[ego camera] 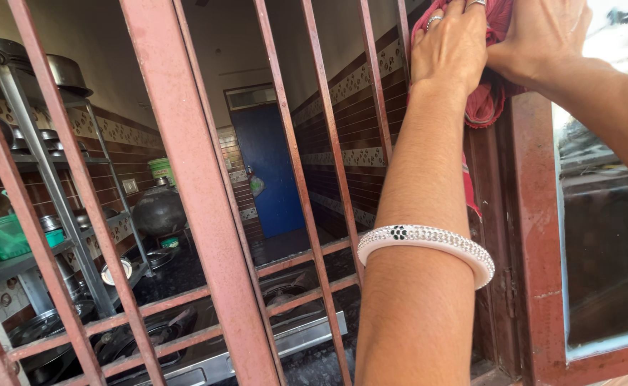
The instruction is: The person wipes a glass window and its metal security bars using a red cloth. They clean the glass pane and the vertical and horizontal bars of the grille in a systematic manner.
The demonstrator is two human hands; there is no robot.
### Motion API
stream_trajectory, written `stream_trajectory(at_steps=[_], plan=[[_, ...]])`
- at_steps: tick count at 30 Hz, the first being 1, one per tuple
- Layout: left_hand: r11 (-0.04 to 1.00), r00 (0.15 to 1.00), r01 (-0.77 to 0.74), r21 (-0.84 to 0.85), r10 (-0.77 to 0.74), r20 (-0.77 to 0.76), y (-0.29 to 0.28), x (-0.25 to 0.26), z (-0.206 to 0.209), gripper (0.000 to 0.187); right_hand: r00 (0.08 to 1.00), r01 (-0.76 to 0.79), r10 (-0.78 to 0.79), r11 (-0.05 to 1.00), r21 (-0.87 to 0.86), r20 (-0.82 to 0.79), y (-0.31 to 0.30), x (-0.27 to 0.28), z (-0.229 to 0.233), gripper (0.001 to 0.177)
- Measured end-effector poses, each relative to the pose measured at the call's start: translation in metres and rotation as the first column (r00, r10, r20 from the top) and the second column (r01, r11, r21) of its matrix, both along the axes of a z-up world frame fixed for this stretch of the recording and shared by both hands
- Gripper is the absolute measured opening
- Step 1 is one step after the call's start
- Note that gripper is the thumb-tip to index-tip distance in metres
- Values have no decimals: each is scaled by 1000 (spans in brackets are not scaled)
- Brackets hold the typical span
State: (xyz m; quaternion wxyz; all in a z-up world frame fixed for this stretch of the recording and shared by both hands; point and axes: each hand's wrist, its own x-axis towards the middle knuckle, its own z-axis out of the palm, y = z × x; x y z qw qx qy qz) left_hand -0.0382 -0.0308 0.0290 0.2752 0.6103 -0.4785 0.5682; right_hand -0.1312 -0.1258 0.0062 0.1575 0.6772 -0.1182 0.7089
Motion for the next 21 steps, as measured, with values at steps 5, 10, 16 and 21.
stream_trajectory(at_steps=[5,10,16,21], plan=[[1000,999,26,6,-25,-33,-5,0,0,32,999,46,-43,990,-131,28,-11,-1,0,64],[998,997,65,-22,-66,-29,-14,5,3,34,999,47,-48,994,-99,-2,-11,-4,1,58],[986,982,164,3,-163,-92,-21,9,8,32,999,-7,5,999,-31,-54,-15,-8,5,53],[960,953,279,-4,-277,-123,-15,4,6,39,999,35,-36,987,-156,-9,-42,0,9,52]])
